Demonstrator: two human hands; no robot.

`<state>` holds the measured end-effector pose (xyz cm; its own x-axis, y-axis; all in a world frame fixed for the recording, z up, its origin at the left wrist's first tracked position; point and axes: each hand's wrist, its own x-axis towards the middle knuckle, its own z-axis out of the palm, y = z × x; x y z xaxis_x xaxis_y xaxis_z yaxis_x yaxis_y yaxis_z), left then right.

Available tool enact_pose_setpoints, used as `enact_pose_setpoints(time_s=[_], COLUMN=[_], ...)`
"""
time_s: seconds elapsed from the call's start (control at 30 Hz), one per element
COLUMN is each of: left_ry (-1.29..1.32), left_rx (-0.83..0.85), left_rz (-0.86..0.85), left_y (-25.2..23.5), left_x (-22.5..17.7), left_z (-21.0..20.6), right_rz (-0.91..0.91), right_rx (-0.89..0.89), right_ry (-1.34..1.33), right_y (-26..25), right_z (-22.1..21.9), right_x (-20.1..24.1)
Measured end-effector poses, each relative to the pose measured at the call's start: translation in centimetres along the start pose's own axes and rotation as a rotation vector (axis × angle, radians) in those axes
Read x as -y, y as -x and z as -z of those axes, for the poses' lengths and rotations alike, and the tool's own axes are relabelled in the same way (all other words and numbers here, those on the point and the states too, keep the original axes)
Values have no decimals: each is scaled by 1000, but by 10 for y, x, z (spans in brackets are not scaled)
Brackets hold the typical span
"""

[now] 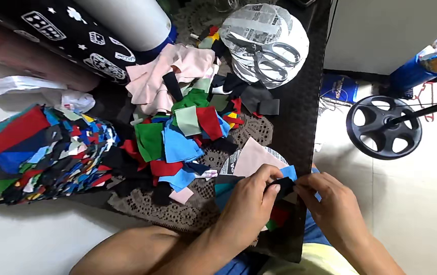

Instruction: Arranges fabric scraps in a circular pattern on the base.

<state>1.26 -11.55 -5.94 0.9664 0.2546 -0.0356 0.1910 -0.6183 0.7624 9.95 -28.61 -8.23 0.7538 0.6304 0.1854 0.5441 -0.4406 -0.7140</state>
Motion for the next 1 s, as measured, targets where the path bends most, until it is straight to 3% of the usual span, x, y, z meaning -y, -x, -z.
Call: enact_pose_setpoints(time_s=[0.3,0.67,1.0], left_ry=[-403,-483,-451], left_rx=[-186,-222,-197], left_rz=[-111,-132,-111], left_y=[-16,-20,-22], left_x=[6,10,13], left_z=[-3,-7,-9], right_rz=[53,1,-10], right_rx=[75,223,253], right_ry=[224,257,239], right_y=[-32,-50,-54], right_z=[2,8,10], right_x=[3,7,5])
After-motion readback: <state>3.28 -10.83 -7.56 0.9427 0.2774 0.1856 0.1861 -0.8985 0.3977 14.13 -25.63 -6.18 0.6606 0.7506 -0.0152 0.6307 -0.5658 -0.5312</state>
